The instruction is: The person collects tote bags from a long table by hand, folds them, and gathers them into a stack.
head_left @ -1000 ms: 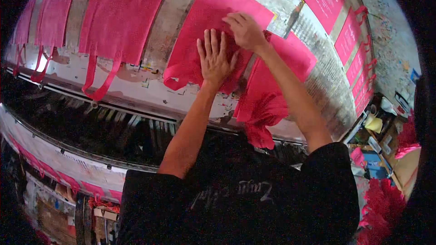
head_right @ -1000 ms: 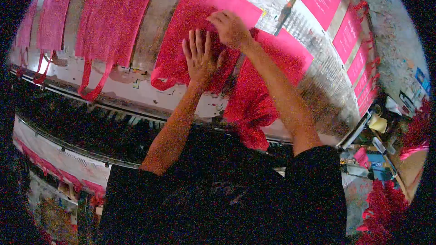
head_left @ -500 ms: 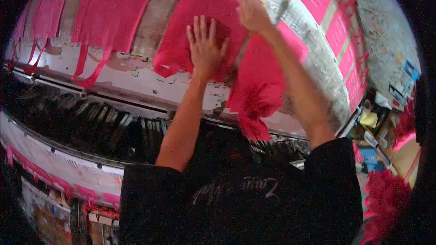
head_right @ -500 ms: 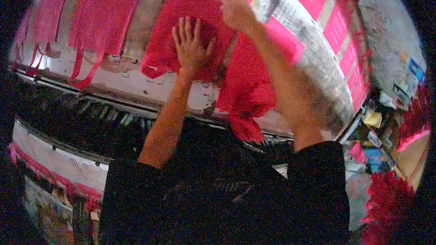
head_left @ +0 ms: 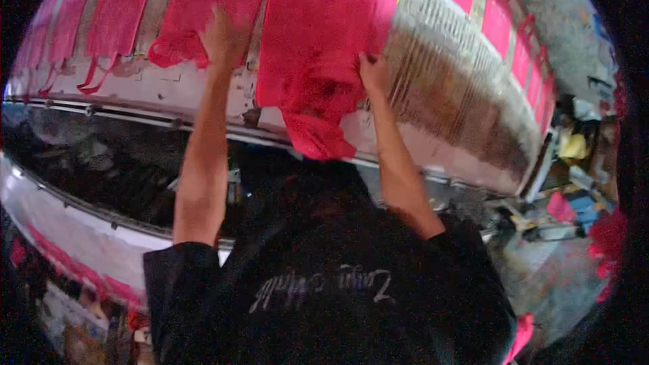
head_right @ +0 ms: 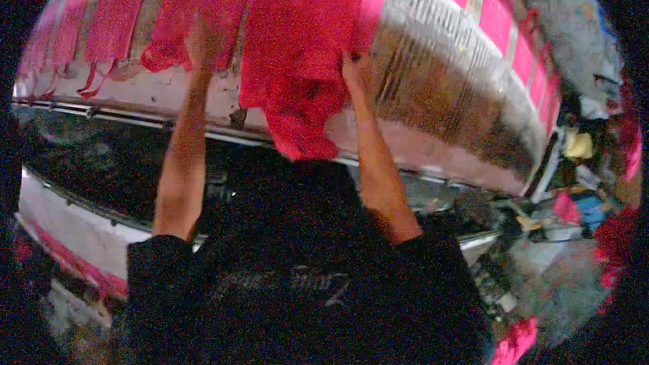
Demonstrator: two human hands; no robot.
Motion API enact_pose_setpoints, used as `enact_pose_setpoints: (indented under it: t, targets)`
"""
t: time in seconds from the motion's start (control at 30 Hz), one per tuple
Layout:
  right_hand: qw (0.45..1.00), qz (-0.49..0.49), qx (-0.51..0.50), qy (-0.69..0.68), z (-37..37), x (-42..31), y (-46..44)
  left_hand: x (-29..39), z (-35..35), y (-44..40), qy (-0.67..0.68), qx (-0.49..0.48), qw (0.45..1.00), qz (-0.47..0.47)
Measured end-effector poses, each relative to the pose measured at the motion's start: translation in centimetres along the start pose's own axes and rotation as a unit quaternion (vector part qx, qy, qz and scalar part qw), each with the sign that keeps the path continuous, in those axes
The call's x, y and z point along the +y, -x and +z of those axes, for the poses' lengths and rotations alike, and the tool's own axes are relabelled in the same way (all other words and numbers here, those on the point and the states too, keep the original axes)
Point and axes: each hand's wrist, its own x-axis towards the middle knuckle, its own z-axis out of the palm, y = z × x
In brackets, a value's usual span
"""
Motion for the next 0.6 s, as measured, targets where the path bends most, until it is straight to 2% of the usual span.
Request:
enact_pose_setpoints:
  t: [0.03, 0.07, 0.13, 0.17, 0.2, 0.27, 0.3, 0.33, 0.37, 0.43, 0.47, 0.5, 0.53, 0.57, 0.6]
  targets:
    - [0.996, 0.017, -0.043, -0.077, 0.4, 1.9, 0.3, 1.0, 0.4, 2.5, 0.031, -0.056, 0.998, -0.015]
    - [0.994, 0.025, -0.040, -0.097, 0.1, 1.7, 1.6, 1.9, 1.0, 5.1, 0.059, -0.112, 0.991, -0.032]
    - [0.998, 0.035, -0.052, 0.028, -1.4, -1.3, 2.9, 3.0, 3.5, 7.8, 0.057, -0.036, 0.997, -0.033]
    - [0.995, 0.015, -0.097, -0.026, 1.2, 1.9, 0.8, 3.4, 4.8, 9.1, 0.061, -0.001, 0.997, -0.037]
    - [0.995, 0.016, -0.092, -0.036, 0.7, 1.5, 1.6, 3.8, 5.7, 9.8, 0.068, 0.036, 0.996, -0.041]
    - [0.992, 0.038, -0.021, 0.122, 0.1, -1.5, 3.6, 3.8, 5.9, 9.4, 0.084, 0.017, 0.995, -0.053]
    - [0.993, 0.040, -0.015, 0.114, 0.8, -1.5, 3.6, 3.2, 6.0, 8.8, 0.102, -0.007, 0.992, -0.073]
    - [0.994, 0.075, -0.037, -0.066, 2.5, -0.5, 3.3, 1.4, 7.4, 8.2, 0.099, -0.002, 0.993, -0.063]
    - [0.962, 0.104, -0.057, -0.246, 3.9, 0.5, 3.0, -0.9, 9.5, 7.6, 0.108, -0.006, 0.994, -0.031]
    - [0.856, 0.149, -0.168, -0.466, 5.1, 2.6, 2.0, -0.4, 9.0, 6.5, 0.120, -0.007, 0.993, 0.015]
    - [0.897, 0.021, -0.213, -0.386, 5.1, 3.4, 1.7, 1.0, 6.6, 7.7, 0.134, -0.020, 0.991, -0.014]
    - [0.947, -0.014, -0.241, -0.213, 1.7, 0.9, 3.4, 2.1, 5.5, 8.4, 0.148, -0.037, 0.987, -0.047]
    - [0.963, -0.058, -0.262, -0.035, -2.1, -2.0, 5.3, -0.4, 8.7, 6.8, 0.372, -0.037, 0.927, -0.012]
    - [0.971, -0.078, -0.222, -0.029, -2.4, -3.1, 6.8, -2.8, 11.8, 5.3, 0.577, -0.056, 0.814, 0.018]
    - [0.978, -0.101, -0.179, -0.024, -2.7, -4.0, 7.5, -0.3, 7.5, 6.5, 0.466, -0.061, 0.882, 0.026]
